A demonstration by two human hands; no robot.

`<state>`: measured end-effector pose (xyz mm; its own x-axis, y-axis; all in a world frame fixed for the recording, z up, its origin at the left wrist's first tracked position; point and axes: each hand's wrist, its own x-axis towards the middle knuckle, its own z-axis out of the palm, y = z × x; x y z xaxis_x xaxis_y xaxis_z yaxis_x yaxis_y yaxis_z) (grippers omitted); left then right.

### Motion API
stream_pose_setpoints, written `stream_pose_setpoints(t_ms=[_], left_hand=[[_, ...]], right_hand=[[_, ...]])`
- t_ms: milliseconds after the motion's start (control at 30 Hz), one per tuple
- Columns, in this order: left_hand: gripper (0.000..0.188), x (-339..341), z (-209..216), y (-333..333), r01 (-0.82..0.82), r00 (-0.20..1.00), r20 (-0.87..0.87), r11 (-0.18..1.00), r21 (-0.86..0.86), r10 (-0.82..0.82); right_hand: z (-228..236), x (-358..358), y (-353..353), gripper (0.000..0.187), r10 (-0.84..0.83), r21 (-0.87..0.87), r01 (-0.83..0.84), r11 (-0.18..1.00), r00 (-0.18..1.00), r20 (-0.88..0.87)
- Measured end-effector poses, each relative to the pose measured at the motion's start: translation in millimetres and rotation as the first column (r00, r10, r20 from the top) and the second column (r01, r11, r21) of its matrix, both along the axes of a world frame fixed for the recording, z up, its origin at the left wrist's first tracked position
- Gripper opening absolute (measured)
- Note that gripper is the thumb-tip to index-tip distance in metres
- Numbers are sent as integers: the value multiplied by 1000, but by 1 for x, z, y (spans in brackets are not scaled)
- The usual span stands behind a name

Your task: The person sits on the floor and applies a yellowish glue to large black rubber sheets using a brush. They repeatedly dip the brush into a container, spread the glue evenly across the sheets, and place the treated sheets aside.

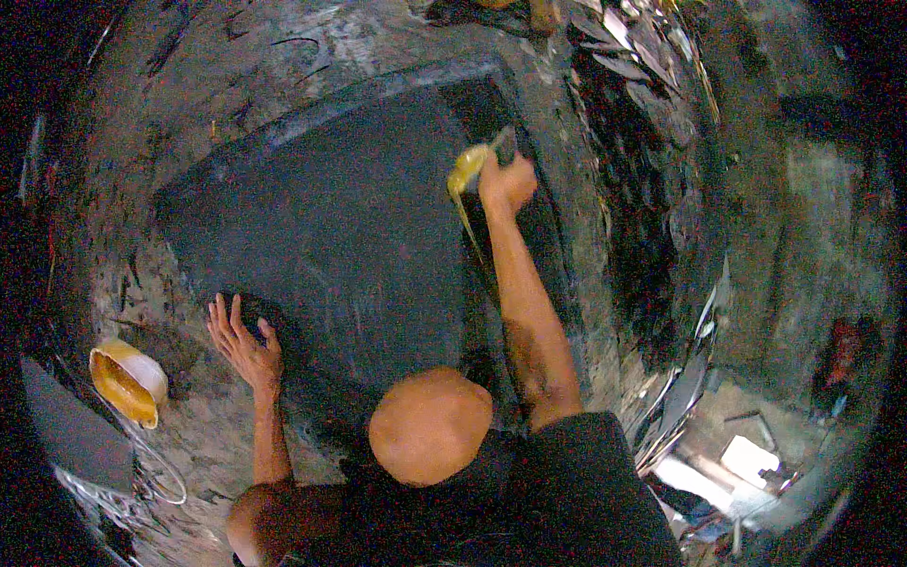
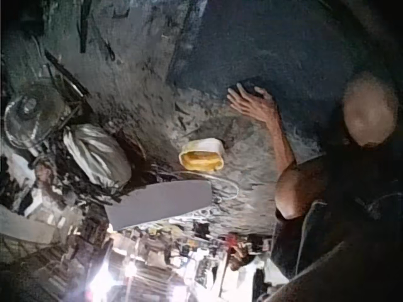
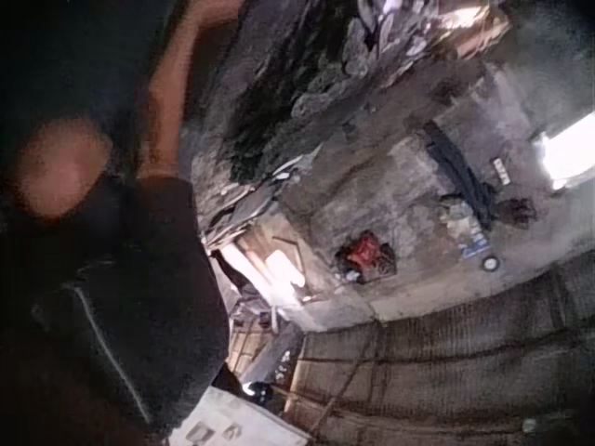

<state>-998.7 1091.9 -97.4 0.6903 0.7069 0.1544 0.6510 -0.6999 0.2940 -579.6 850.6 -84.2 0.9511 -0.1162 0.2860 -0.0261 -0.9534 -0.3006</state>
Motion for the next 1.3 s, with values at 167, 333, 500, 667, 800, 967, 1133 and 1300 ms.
stream_pose_setpoints(t_ms=[167,333,500,667,800,967,1133,1300], left_hand=[[50,-5,11,9,-14,999,-33,1000,0,14],[58,3,3,5,15,997,-80,1000,-1,-15],[59,-10,2,4,-39,998,-55,999,-3,38],[56,-5,3,-2,-46,999,11,997,-69,47],[54,-28,-3,7,1,986,163,990,-143,23],[51,-72,14,-37,-248,865,308,872,-423,395],[49,-104,9,-51,-237,752,370,748,-620,545],[53,-103,11,-55,-221,629,507,761,-610,589]], right_hand=[[16,57,100,45,317,166,-288,943,931,-183],[19,92,85,45,539,-32,-542,840,839,-79],[34,101,91,43,619,-95,-632,769,773,-140],[17,65,117,38,757,-52,-777,628,624,-193],[14,-5,188,53,807,-128,-836,534,549,-220],[13,-107,270,47,872,-172,-892,419,448,-196],[11,-219,353,48,932,-11,-942,337,335,-136],[11,-248,380,48,969,-65,-983,174,183,-166]])
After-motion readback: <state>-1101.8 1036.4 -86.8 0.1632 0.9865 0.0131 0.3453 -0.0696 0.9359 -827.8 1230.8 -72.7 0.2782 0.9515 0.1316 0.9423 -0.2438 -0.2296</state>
